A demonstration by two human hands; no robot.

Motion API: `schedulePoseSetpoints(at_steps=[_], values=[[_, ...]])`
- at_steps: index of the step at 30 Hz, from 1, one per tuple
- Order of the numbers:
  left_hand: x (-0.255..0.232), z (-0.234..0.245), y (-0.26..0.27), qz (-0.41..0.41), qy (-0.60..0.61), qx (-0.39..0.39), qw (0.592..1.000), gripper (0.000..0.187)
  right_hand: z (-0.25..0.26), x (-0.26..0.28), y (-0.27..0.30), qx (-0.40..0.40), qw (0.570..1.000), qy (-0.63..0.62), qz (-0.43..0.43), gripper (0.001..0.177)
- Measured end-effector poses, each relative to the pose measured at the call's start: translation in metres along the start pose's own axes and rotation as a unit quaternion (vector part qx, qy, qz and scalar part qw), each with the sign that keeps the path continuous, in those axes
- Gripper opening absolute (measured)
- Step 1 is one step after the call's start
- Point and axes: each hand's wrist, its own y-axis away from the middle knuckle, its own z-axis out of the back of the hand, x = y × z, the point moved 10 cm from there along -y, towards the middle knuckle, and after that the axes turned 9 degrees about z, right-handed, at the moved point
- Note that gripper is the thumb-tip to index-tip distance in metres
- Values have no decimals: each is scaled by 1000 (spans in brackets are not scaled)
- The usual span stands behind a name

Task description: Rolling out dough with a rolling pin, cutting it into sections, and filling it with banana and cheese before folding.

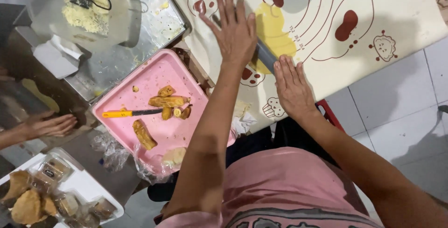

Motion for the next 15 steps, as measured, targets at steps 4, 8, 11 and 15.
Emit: schedulePoseSetpoints(at_steps=[4, 8, 11, 15], values=[[-29, 7, 2, 20, -133, 114, 984, 62, 0, 3, 0, 12, 1000, -20, -6, 61], [-17, 2, 8, 2, -60, -14, 998, 62, 6, 11, -2, 11, 1000, -26, 8, 61], [-3, 9, 12, 3, -62, -42, 997, 64, 5, 20, -2, -7, 999, -17, 30, 64], [10, 12, 23, 22, -105, 26, 994, 68, 6, 35, 1, -9, 999, -15, 48, 69]])
